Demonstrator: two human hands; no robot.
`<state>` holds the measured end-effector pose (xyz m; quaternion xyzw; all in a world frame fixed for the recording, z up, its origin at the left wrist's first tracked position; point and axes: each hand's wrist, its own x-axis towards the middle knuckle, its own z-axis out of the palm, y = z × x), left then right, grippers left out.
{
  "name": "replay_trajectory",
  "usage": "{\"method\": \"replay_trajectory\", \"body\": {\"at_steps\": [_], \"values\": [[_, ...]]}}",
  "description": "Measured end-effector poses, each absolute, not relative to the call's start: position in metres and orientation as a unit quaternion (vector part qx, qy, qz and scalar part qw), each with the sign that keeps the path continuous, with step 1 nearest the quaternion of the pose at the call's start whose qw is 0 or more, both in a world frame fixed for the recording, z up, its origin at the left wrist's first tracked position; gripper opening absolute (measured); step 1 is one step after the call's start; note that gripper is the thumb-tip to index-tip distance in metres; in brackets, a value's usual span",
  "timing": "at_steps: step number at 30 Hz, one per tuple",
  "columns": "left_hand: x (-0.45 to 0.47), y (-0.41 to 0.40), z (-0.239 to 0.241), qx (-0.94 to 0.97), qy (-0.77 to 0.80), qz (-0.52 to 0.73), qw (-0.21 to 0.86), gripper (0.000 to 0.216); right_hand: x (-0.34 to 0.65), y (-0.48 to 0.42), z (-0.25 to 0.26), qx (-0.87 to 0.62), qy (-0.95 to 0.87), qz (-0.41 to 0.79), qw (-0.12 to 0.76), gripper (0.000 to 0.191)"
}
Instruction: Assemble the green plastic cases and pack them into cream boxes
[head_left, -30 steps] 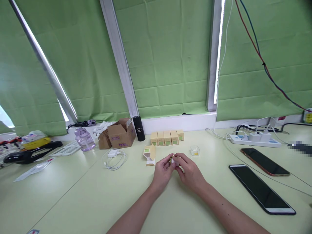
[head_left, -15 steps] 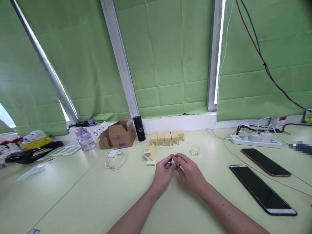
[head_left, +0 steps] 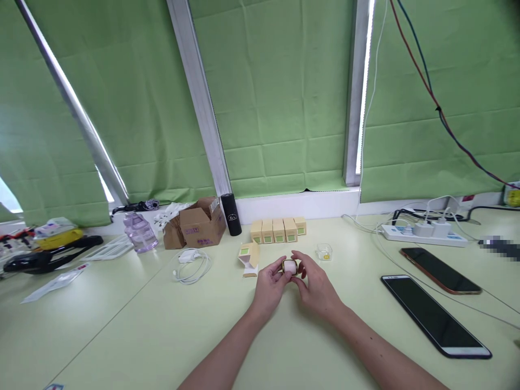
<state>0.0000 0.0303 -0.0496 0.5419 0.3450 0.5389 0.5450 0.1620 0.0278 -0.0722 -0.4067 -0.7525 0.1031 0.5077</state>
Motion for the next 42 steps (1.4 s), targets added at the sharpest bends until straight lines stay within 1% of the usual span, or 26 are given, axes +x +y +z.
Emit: {"method": "replay_trajectory", "body": {"at_steps": [5,9,13,17,20,23,25,30,33,37,42], "values": [[-0.001,0.03,-0.048,0.536,0.34,0.538,0.554,0.073,0.162,0.031,-0.074,-0.427,-0.736,0.153,0.503,0.045],[-0.003,0.029,-0.046,0.546,0.337,0.534,0.551,0.079,0.161,0.029,-0.067,-0.436,-0.707,0.205,0.518,0.038],[-0.008,0.03,-0.045,0.563,0.355,0.538,0.517,0.068,0.161,0.028,-0.058,-0.438,-0.656,0.262,0.555,0.037],[-0.012,0.034,-0.045,0.573,0.39,0.55,0.465,0.055,0.162,0.03,-0.056,-0.425,-0.619,0.318,0.58,0.04],[-0.013,0.034,-0.047,0.593,0.413,0.553,0.415,0.047,0.164,0.033,-0.057,-0.412,-0.588,0.361,0.595,0.045],[-0.013,0.033,-0.048,0.642,0.43,0.544,0.326,0.036,0.164,0.034,-0.057,-0.401,-0.558,0.395,0.61,0.051],[-0.013,0.031,-0.049,0.677,0.438,0.53,0.261,0.032,0.164,0.034,-0.056,-0.394,-0.544,0.411,0.616,0.054],[-0.014,0.029,-0.05,0.725,0.448,0.504,0.142,0.042,0.163,0.034,-0.053,-0.39,-0.511,0.445,0.623,0.058],[-0.015,0.029,-0.05,0.749,0.442,0.487,0.085,0.047,0.163,0.035,-0.056,-0.392,-0.499,0.46,0.621,0.057],[-0.015,0.028,-0.048,0.786,0.416,0.457,0.026,0.053,0.161,0.038,-0.062,-0.394,-0.503,0.47,0.609,0.053],[-0.013,0.024,-0.046,0.814,0.394,0.426,-0.028,0.051,0.158,0.037,-0.064,-0.396,-0.515,0.477,0.593,0.051]]}}
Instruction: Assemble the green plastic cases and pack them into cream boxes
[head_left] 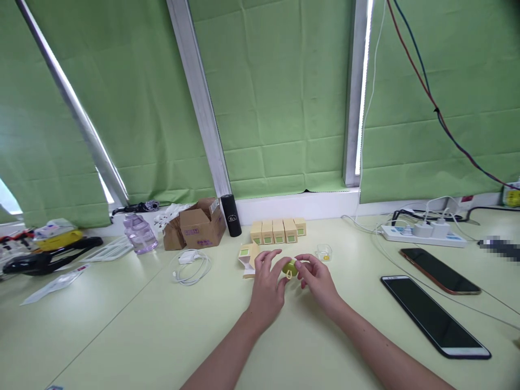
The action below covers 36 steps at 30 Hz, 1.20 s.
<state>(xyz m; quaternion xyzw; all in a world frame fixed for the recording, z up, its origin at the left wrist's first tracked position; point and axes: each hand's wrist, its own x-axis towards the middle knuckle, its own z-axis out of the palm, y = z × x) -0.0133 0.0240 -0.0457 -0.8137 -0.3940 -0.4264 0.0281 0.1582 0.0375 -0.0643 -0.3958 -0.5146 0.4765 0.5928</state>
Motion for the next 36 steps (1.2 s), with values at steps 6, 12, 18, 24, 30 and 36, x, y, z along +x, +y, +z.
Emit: {"method": "replay_trajectory", "body": {"at_steps": [6,12,18,24,30,36], "values": [[-0.012,0.022,-0.045,-0.814,-0.399,-0.419,0.045,0.048,0.156,0.036,-0.064,-0.396,-0.521,0.479,0.585,0.051],[-0.013,0.025,-0.046,-0.807,-0.399,-0.435,0.013,0.04,0.157,0.032,-0.058,-0.389,-0.5,0.499,0.591,0.051],[-0.013,0.029,-0.049,-0.776,-0.412,-0.477,-0.036,0.037,0.162,0.038,-0.06,-0.409,-0.491,0.501,0.584,0.048],[-0.013,0.034,-0.05,-0.697,-0.465,-0.53,-0.133,0.036,0.187,0.053,-0.062,-0.543,-0.52,0.288,0.593,0.024],[-0.016,0.047,-0.058,-0.625,-0.49,-0.563,-0.229,0.038,0.216,0.066,-0.068,-0.645,-0.512,0.127,0.553,0.019],[-0.015,0.05,-0.056,-0.6,-0.483,-0.57,-0.288,0.048,0.233,0.079,-0.087,-0.693,-0.559,0.031,0.455,0.044]]}}
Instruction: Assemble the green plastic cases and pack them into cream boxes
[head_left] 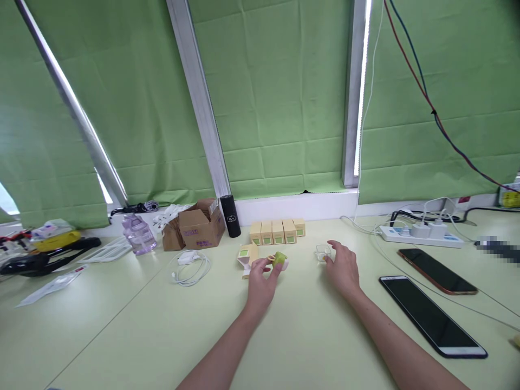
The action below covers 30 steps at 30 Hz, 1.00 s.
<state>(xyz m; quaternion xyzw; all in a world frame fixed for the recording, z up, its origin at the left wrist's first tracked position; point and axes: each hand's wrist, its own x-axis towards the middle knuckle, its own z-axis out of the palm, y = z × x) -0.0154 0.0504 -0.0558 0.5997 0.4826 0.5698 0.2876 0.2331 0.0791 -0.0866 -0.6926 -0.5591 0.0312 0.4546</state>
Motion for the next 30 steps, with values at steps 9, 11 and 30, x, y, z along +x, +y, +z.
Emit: {"method": "replay_trajectory", "body": {"at_steps": [9,11,30], "values": [[-0.016,0.051,-0.053,0.575,0.454,0.572,0.368,0.058,0.242,0.089,-0.102,-0.672,-0.598,0.057,0.432,0.043],[-0.016,0.051,-0.052,0.579,0.457,0.566,0.369,0.06,0.241,0.088,-0.103,-0.669,-0.598,0.07,0.436,0.038],[-0.015,0.053,-0.051,0.542,0.463,0.574,0.403,0.07,0.205,0.069,-0.061,-0.445,-0.462,0.376,0.668,0.048]]}}
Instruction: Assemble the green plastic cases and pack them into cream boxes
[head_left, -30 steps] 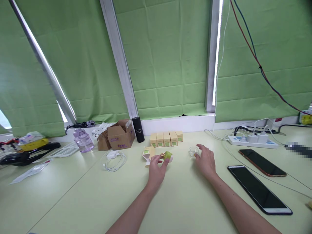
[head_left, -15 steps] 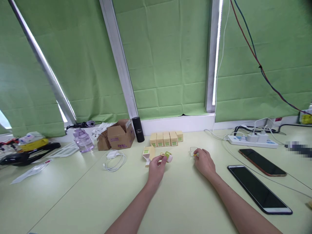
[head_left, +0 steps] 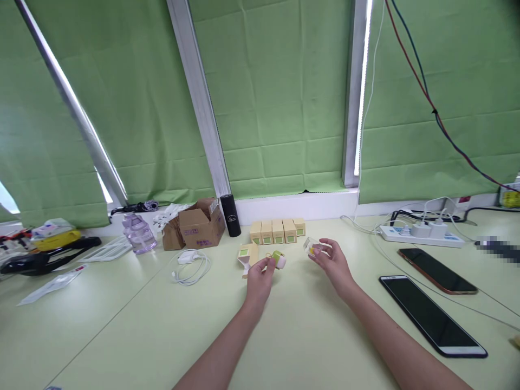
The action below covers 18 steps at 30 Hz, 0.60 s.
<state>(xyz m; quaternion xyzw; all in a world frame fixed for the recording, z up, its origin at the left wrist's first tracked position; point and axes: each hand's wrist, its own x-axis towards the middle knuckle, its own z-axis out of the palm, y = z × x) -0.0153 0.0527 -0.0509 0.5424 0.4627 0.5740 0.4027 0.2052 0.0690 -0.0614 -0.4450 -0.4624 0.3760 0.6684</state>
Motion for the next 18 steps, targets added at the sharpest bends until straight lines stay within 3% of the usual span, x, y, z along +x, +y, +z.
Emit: {"method": "replay_trajectory", "body": {"at_steps": [5,13,18], "values": [[-0.015,0.051,-0.048,0.54,0.466,0.577,0.399,0.071,0.19,0.052,-0.05,-0.311,-0.344,0.548,0.696,0.055],[-0.016,0.05,-0.047,0.544,0.452,0.595,0.382,0.063,0.18,0.044,-0.05,-0.279,-0.331,0.599,0.674,0.051],[-0.016,0.05,-0.046,0.533,0.436,0.616,0.383,0.062,0.172,0.038,-0.045,-0.263,-0.356,0.617,0.651,0.059]]}}
